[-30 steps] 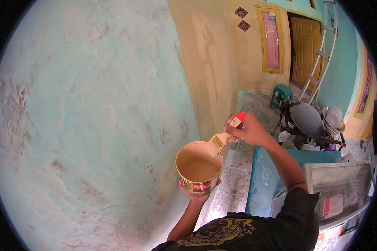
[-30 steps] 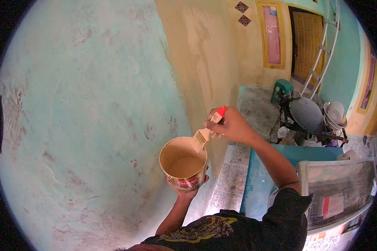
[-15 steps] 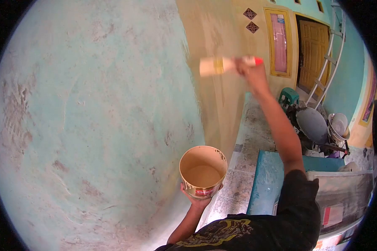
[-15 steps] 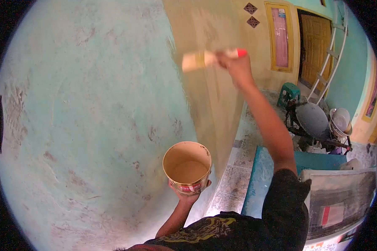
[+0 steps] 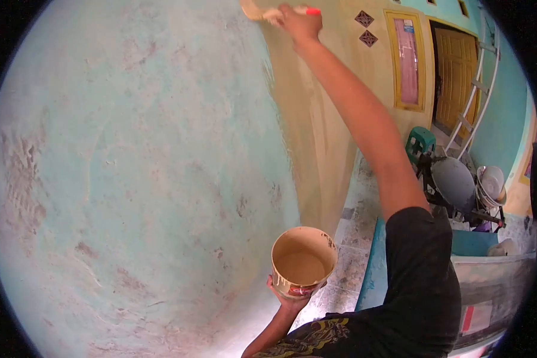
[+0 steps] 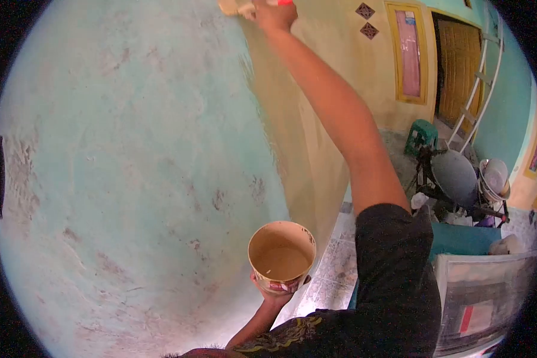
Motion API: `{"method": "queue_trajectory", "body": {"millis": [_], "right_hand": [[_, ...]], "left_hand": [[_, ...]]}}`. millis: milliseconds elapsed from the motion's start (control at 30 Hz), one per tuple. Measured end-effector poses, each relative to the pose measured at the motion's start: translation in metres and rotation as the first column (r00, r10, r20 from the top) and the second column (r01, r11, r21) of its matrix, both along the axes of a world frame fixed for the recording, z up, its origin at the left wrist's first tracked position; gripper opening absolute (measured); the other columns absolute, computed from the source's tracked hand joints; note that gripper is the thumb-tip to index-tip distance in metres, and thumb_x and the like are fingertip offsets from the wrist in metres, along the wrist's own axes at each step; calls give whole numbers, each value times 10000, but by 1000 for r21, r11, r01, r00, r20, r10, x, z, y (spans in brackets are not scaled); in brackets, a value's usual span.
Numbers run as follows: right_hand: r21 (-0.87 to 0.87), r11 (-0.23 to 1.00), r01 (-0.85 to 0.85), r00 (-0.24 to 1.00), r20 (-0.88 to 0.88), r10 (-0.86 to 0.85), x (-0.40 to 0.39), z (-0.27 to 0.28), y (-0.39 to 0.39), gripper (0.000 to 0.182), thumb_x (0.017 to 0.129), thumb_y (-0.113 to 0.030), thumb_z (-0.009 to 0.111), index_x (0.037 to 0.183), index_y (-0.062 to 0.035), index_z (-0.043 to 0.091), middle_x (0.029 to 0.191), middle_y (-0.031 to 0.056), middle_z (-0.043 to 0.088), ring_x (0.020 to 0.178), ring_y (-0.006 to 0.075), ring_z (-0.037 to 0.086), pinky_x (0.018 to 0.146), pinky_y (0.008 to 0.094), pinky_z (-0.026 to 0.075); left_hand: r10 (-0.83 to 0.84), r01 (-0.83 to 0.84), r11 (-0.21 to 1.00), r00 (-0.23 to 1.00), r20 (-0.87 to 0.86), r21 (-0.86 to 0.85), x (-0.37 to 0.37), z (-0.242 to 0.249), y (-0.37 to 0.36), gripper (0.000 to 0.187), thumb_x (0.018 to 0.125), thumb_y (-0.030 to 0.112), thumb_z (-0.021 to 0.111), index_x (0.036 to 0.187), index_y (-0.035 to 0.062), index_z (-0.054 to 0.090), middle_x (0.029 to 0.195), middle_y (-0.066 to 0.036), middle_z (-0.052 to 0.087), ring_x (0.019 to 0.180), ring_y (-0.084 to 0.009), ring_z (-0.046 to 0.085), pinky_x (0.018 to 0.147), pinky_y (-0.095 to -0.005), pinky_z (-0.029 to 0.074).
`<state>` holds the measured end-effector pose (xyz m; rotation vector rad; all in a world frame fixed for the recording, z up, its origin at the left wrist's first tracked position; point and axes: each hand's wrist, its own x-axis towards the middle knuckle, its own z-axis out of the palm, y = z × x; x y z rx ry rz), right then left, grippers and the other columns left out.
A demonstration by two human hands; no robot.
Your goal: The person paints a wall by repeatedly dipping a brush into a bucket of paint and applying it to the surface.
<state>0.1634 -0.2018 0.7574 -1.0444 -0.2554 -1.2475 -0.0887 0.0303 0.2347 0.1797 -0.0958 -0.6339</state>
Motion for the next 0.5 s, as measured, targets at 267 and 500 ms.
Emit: {"method": "queue_trajectory", "body": {"millis": [267, 500], "right_hand": [[-370, 899, -237, 824, -566, -16, -28, -167, -55, 184, 801, -160, 730, 771, -19, 617, 711, 74, 685, 619, 131, 670, 559, 291, 536], [-581, 809, 92, 850, -377, -367, 30, 4, -30, 245, 805, -228, 769, 837, -14, 656, 808, 93, 713, 641, 163, 681, 596, 292, 545]], "left_hand": [[-44, 40, 996, 998, 53, 76, 0, -4, -4, 936, 796, 790, 416, 1562, 278, 249, 1604, -108, 274, 1418, -415, 356, 1067, -709, 351], [49, -68, 973, 995, 92, 222, 1, 6, -14, 965, 811, 809, 403, 1570, 245, 213, 1608, -101, 270, 1448, -402, 307, 1112, -688, 304]]}}
